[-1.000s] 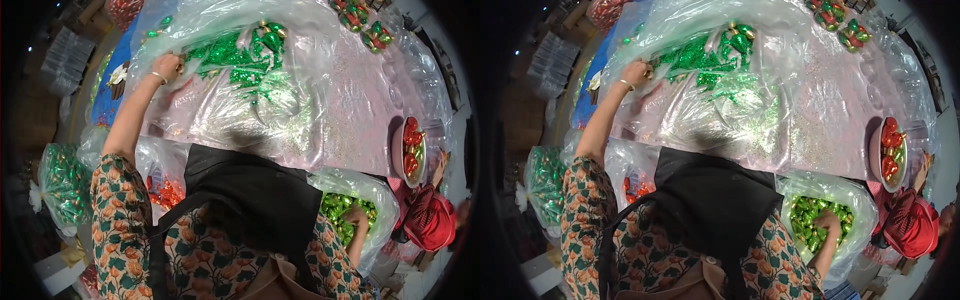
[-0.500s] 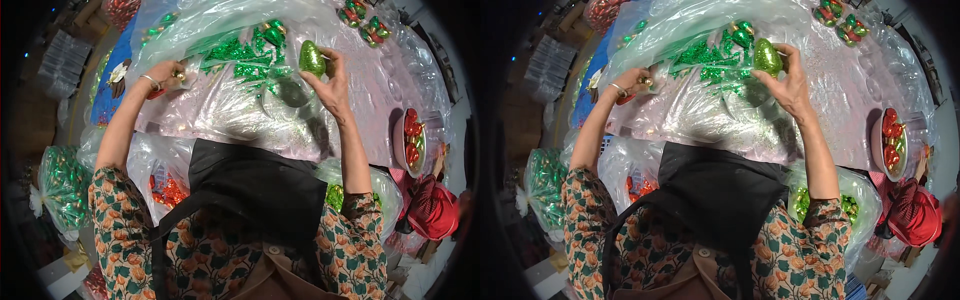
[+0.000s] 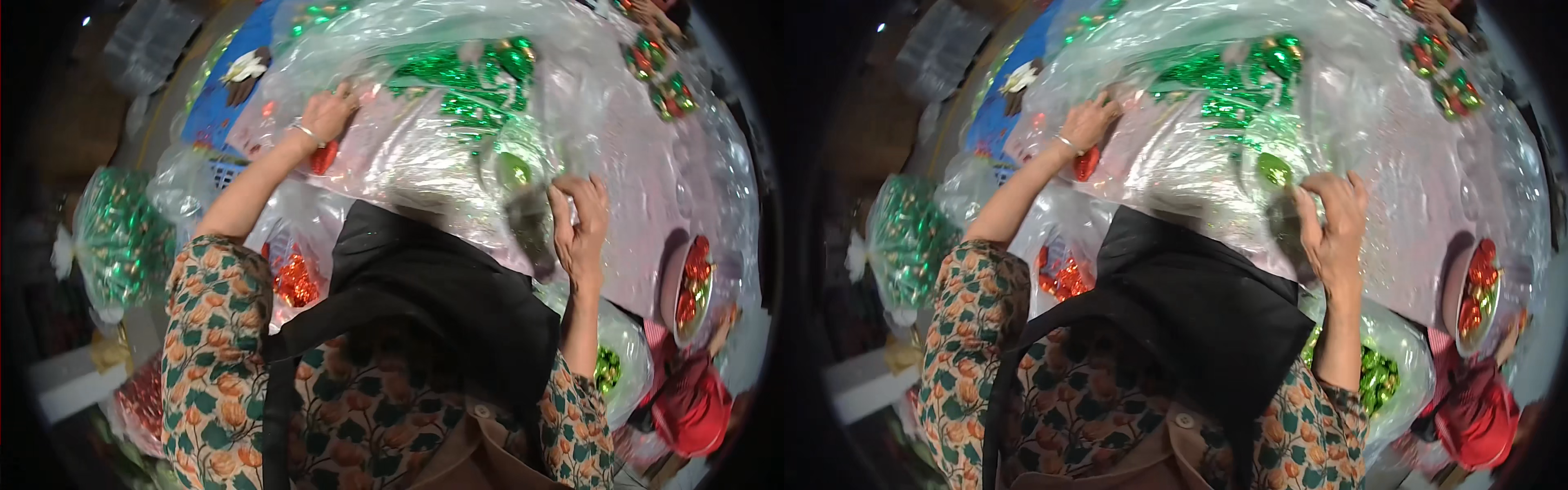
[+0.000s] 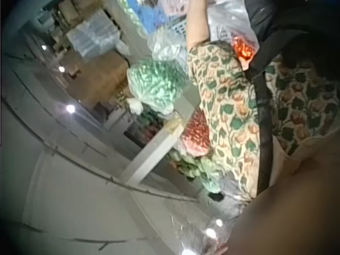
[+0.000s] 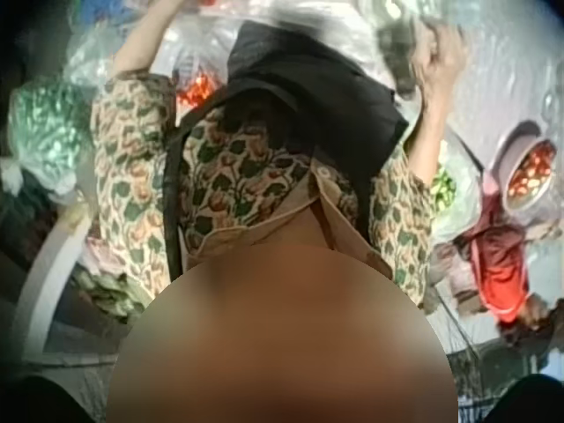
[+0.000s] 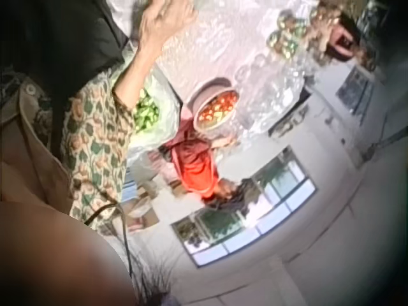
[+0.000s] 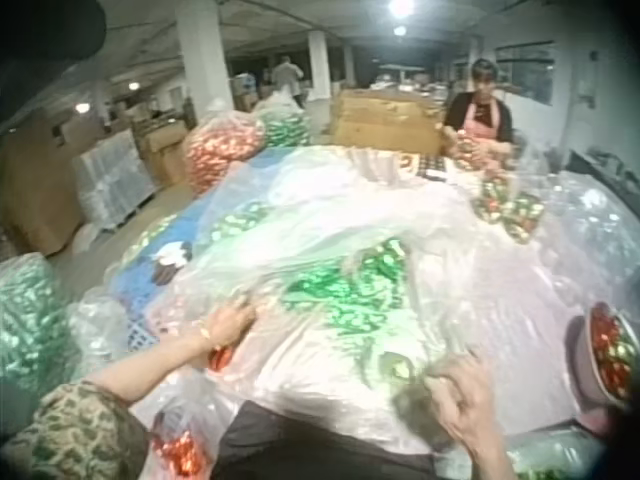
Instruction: Sorting and placing small green and red plastic items into bags.
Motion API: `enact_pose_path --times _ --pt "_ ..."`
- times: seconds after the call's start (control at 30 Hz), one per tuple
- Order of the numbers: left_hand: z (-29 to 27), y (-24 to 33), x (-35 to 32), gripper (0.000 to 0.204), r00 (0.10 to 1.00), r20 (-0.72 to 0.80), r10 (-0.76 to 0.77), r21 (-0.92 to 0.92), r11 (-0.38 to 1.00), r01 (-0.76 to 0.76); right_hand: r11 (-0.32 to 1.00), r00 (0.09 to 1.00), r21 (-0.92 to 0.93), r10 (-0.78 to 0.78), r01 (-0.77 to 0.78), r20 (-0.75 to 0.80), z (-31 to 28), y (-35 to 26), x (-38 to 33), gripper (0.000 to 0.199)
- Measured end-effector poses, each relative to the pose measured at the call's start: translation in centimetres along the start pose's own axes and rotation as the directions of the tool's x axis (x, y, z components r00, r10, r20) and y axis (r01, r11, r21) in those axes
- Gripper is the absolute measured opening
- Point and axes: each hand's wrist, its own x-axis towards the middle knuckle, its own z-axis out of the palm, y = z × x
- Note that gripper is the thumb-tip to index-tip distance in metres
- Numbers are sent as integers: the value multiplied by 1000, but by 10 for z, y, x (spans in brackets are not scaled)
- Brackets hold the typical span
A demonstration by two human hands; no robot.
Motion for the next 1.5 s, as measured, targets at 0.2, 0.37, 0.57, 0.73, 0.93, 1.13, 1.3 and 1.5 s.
enact_pose_path --times 0.2,0.37,0.57,0.73,0.93,1.13,1.3,1.5 --pt "21 17 0 19 963 -172 -206 15 977 211 977 989 -160 -145 144 6 13 -18 14 12" --pt "-3 -3 -6 23 986 -55 -157 -291 947 135 966 969 -84 -238 243 73 16 -63 36 11" --pt "-10 10 -25 25 820 -408 -401 -877 420 -231 939 938 294 -251 177 239 125 -87 86 39" --pt "-27 30 -48 22 858 -94 -505 -968 -154 -196 898 915 280 -384 340 120 204 -91 129 49" --pt "19 32 -96 50 858 -140 -493 -857 494 144 906 992 423 -44 -11 120 79 -102 104 46" --pt "4 58 -70 62 920 -246 -304 -627 774 88 981 989 -186 74 -49 128 12 -23 58 37" --pt "-127 135 -12 59 843 -533 -66 -697 599 -394 997 997 -58 40 -43 -61 -14 -10 27 28" --pt "-160 197 54 40 906 -56 420 -446 801 -399 997 997 -15 -72 72 15 -4 -3 -15 18"
